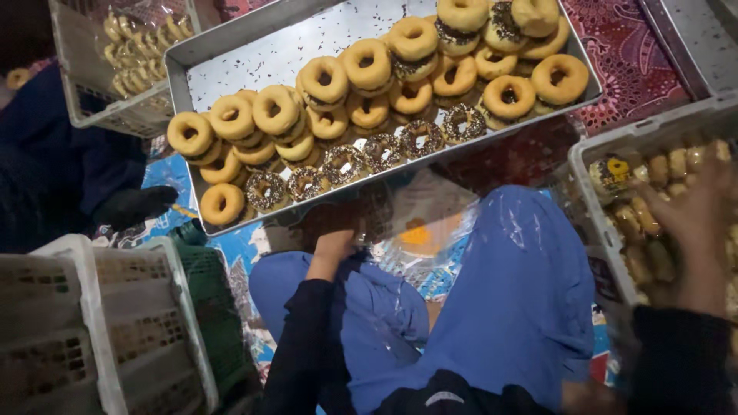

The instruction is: The person sits on the floor and packages donuts from a metal tray into clear plastic bags. They pick up donuts, place them into bags, and set the filled bags into a nearby crate.

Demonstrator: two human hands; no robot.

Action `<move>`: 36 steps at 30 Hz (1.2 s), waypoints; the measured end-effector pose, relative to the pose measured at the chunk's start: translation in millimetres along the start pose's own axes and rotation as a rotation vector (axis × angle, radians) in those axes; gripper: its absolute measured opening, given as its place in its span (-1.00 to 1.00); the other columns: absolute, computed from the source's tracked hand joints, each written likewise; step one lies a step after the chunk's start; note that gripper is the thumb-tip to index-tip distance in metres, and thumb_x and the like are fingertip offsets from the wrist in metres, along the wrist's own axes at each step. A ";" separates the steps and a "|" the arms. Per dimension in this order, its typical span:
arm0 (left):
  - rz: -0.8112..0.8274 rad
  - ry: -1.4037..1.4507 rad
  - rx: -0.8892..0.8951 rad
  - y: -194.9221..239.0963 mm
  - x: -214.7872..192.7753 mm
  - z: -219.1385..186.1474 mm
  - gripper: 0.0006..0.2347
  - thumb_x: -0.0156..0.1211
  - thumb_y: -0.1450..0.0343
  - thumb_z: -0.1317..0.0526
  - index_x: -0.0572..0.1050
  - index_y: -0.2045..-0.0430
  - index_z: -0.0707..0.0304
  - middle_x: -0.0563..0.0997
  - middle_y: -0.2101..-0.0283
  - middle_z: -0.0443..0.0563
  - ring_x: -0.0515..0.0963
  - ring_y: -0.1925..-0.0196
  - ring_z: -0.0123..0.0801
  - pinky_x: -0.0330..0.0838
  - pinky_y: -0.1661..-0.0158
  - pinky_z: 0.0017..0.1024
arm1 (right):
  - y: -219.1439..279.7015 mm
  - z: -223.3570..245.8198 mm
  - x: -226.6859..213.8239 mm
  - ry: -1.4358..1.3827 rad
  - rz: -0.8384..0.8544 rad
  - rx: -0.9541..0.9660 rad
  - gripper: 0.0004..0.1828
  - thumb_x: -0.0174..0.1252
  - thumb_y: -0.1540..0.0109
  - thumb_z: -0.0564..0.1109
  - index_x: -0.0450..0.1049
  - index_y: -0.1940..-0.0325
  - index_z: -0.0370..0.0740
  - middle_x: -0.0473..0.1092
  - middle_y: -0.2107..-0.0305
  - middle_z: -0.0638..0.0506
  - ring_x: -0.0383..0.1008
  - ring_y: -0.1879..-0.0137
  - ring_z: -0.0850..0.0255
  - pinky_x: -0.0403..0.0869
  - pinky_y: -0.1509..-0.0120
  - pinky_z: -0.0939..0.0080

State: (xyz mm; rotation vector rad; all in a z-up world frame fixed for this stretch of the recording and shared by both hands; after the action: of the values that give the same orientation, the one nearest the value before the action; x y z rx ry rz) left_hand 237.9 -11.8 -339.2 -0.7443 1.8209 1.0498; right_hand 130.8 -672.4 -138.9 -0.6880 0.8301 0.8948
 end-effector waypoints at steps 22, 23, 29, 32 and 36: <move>0.764 2.281 -0.035 95.3 -92.9 -336.0 -0.30 -0.03 -0.44 -0.30 0.21 -0.38 0.19 0.40 -0.32 0.22 0.43 -0.32 0.01 0.36 -0.25 0.02 | 169.6 325.3 -41.1 -0.324 0.346 -0.797 0.01 0.46 0.03 0.07 0.19 -0.40 -0.27 0.40 -0.21 -0.24 0.47 -0.23 -0.13 0.42 -0.32 -0.06; 0.770 2.324 0.053 99.9 -106.5 -342.2 -0.32 -0.07 -0.43 -0.31 0.19 -0.39 0.07 0.39 -0.32 0.25 0.41 -0.32 0.05 0.34 -0.25 0.06 | 165.0 316.9 -54.2 -0.310 0.298 -0.786 -0.03 0.45 0.06 0.06 0.23 -0.35 -0.24 0.41 -0.22 -0.26 0.48 -0.24 -0.13 0.44 -0.31 -0.05; 0.489 2.411 0.129 126.1 -148.3 -293.7 -0.34 -0.17 -0.45 -0.31 0.21 -0.33 0.15 0.40 -0.29 0.43 0.42 -0.32 0.21 0.27 -0.28 0.05 | 73.2 62.2 -51.8 0.267 0.085 0.265 0.18 0.48 -0.02 0.21 0.14 -0.51 -0.49 0.42 -0.04 -0.47 0.48 -0.08 -0.35 0.47 -0.10 -0.19; 0.304 2.431 0.042 130.8 -136.7 -244.9 -0.37 -0.16 -0.50 -0.23 0.24 -0.29 0.31 0.43 -0.23 0.47 0.44 -0.28 0.17 0.28 -0.30 -0.01 | 38.6 1.5 24.6 0.302 0.155 0.048 0.20 0.55 0.14 0.15 0.20 -0.35 -0.62 0.43 0.03 -0.54 0.46 -0.14 -0.33 0.45 -0.23 -0.10; -0.038 2.394 -0.146 163.0 -105.1 -156.5 -0.44 -0.13 -0.54 -0.12 0.30 -0.24 0.45 0.50 -0.14 0.45 0.48 -0.20 0.09 0.31 -0.24 -0.06 | 16.2 -6.0 56.5 0.380 0.412 0.044 0.11 0.55 0.09 0.23 0.29 -0.14 -0.76 0.38 0.03 -0.62 0.47 -0.10 -0.34 0.47 -0.17 -0.08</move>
State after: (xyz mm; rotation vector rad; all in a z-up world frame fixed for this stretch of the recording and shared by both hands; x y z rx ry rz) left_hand 89.7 -67.6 -146.9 -2.7095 3.2626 -0.4543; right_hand 135.6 -647.8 -192.4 -0.6695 1.3602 1.1266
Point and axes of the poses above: each hand's wrist, its own y-axis away from the middle knuckle, its own x-axis out of the palm, z = x × y, the point moved 9 cm from there along -y, towards the middle knuckle
